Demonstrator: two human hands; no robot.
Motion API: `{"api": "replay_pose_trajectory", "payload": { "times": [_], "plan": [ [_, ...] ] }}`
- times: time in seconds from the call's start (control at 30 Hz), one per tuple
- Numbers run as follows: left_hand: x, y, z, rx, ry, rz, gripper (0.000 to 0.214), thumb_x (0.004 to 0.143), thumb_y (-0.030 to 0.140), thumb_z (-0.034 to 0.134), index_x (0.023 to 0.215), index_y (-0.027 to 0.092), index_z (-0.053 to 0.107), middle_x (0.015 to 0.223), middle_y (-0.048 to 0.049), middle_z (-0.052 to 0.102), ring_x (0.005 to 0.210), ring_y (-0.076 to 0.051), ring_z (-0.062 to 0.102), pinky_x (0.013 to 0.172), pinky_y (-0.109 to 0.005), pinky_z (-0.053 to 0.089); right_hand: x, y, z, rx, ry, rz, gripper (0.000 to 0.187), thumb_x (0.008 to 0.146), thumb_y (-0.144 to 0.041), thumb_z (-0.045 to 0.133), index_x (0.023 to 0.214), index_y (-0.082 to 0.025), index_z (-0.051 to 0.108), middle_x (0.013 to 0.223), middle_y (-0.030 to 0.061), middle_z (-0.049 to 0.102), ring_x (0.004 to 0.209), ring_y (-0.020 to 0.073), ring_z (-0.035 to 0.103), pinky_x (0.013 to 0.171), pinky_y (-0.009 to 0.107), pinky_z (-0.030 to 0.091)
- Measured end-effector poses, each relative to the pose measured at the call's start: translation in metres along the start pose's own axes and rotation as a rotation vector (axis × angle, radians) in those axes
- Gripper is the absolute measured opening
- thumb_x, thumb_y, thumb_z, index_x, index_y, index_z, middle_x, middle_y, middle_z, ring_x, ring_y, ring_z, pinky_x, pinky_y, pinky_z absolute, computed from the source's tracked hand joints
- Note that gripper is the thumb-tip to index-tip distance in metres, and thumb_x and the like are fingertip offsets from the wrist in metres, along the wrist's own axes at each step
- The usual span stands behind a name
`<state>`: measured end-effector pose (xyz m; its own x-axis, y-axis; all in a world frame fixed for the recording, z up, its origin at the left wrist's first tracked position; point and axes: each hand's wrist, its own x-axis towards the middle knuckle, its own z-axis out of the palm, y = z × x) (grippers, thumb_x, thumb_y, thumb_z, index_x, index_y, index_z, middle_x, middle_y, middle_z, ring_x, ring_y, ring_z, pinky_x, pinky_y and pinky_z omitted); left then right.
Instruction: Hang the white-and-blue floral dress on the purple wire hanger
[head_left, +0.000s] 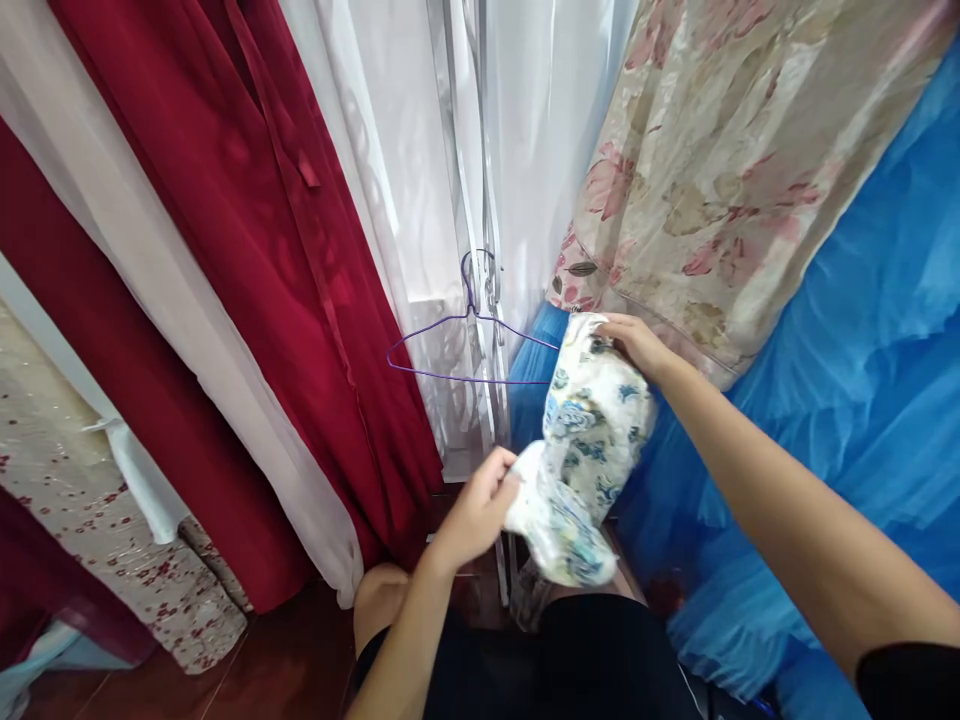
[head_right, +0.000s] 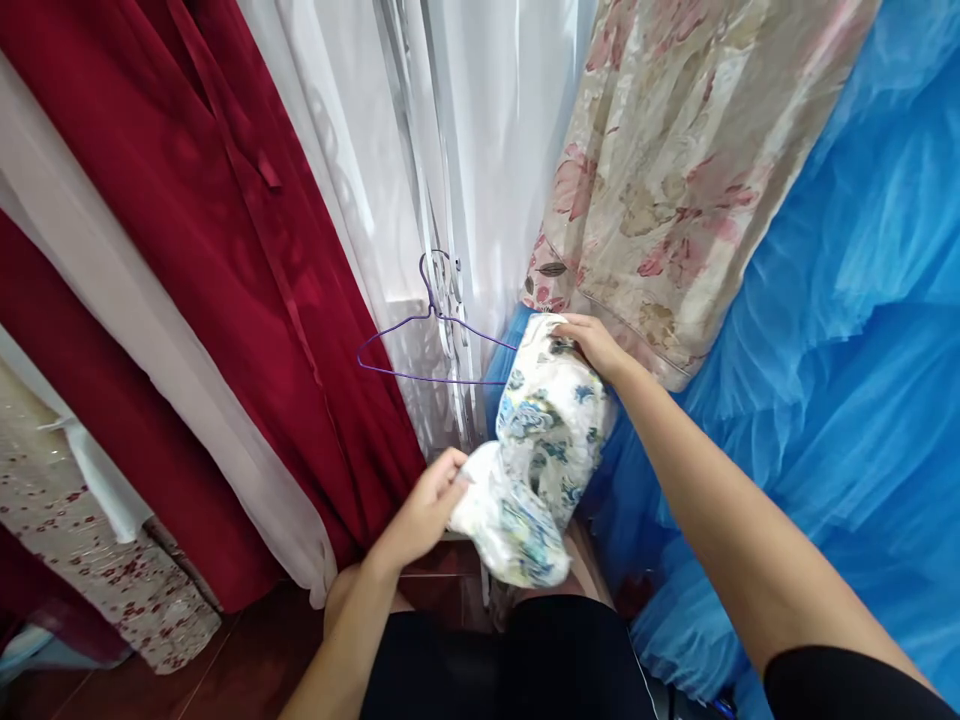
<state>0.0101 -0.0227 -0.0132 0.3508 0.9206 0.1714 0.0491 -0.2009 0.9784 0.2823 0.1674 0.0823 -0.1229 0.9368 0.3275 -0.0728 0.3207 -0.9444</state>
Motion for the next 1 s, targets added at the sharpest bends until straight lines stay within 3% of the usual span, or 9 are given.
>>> {"api": "replay_pose_trajectory", "payload": {
  "times": [0.13,0.27,0.43,0.53,0.63,0.73,0.83,0.9,1.0],
  "plan": [
    [0.006,0.030,-0.052,0.141,0.050,-0.007,0.022,0.098,0.041,0.050,0.099,0.020,0.054,0.074,0.0029,0.051,0.063,-0.011,0.045,0.057,-0.022,0.033,0.019,0.005,0.035,0.051,-0.191,0.105,0.029,0.062,-0.033,0.080,0.084,-0.018,0.069,0.073,-0.0002,0.070,0.065,0.0151,0.061,0.061,0.024,0.047],
    [-0.007,0.041,-0.101,0.245,0.022,-0.048,0.028,0.097,0.047,0.051,0.100,0.020,0.055,0.072,0.0033,0.050,0.062,-0.011,0.044,0.056,-0.022,0.032,0.009,-0.001,0.057,0.122,-0.378,0.177,0.034,0.062,-0.029,0.083,0.090,-0.018,0.069,0.075,0.0006,0.072,0.063,0.0156,0.064,0.058,0.024,0.049],
    [-0.030,0.032,-0.149,0.226,-0.170,-0.223,0.034,0.091,0.050,0.062,0.104,0.019,0.060,0.084,-0.0016,0.066,0.070,-0.014,0.057,0.063,-0.023,0.041,-0.005,-0.012,0.052,0.165,-0.430,0.304,0.030,0.063,-0.028,0.083,0.088,-0.016,0.072,0.079,0.0071,0.076,0.062,0.0188,0.068,0.055,0.028,0.052],
    [-0.033,0.027,-0.172,0.365,-0.272,-0.266,0.034,0.086,0.048,0.068,0.102,0.019,0.069,0.098,-0.0056,0.072,0.089,-0.022,0.065,0.078,-0.029,0.048,-0.001,-0.019,0.043,0.104,-0.391,0.327,0.026,0.062,-0.028,0.086,0.081,-0.015,0.072,0.070,0.0077,0.074,0.053,0.0175,0.065,0.049,0.027,0.049],
    [-0.020,0.030,-0.199,0.654,-0.120,-0.127,0.028,0.082,0.043,0.070,0.098,0.021,0.073,0.101,-0.0059,0.074,0.097,-0.026,0.064,0.090,-0.035,0.048,0.007,-0.027,0.038,0.037,-0.384,0.312,0.023,0.059,-0.024,0.088,0.074,-0.016,0.072,0.065,0.0080,0.073,0.055,0.0197,0.066,0.048,0.028,0.049],
    [0.005,0.045,-0.224,0.955,0.201,0.009,0.021,0.081,0.031,0.064,0.100,0.024,0.069,0.107,-0.0075,0.072,0.105,-0.030,0.060,0.094,-0.042,0.046,0.015,-0.033,0.038,0.001,-0.383,0.319,0.025,0.057,-0.022,0.089,0.075,-0.016,0.073,0.071,0.0099,0.075,0.060,0.0232,0.069,0.050,0.030,0.053],
    [0.034,0.066,-0.237,1.173,0.497,0.152,0.021,0.081,0.018,0.055,0.100,0.023,0.062,0.112,-0.0098,0.066,0.107,-0.031,0.055,0.095,-0.045,0.043,0.017,-0.035,0.040,0.010,-0.384,0.347,0.028,0.058,-0.022,0.088,0.082,-0.014,0.075,0.080,0.0121,0.078,0.064,0.0237,0.071,0.054,0.031,0.056],
    [0.053,0.078,-0.235,1.086,0.529,0.261,0.020,0.082,0.016,0.052,0.100,0.022,0.058,0.111,-0.0095,0.064,0.102,-0.027,0.057,0.093,-0.041,0.044,0.015,-0.033,0.041,0.046,-0.394,0.374,0.029,0.060,-0.024,0.087,0.084,-0.013,0.076,0.081,0.0126,0.078,0.064,0.0235,0.071,0.056,0.031,0.057],
    [0.073,0.088,-0.221,0.784,0.482,0.352,0.024,0.085,0.021,0.054,0.109,0.021,0.053,0.117,-0.0091,0.062,0.089,-0.017,0.060,0.083,-0.030,0.047,0.003,-0.021,0.040,0.079,-0.414,0.381,0.032,0.063,-0.028,0.087,0.089,-0.014,0.076,0.082,0.0114,0.077,0.068,0.0235,0.072,0.058,0.031,0.057]
  ]
}}
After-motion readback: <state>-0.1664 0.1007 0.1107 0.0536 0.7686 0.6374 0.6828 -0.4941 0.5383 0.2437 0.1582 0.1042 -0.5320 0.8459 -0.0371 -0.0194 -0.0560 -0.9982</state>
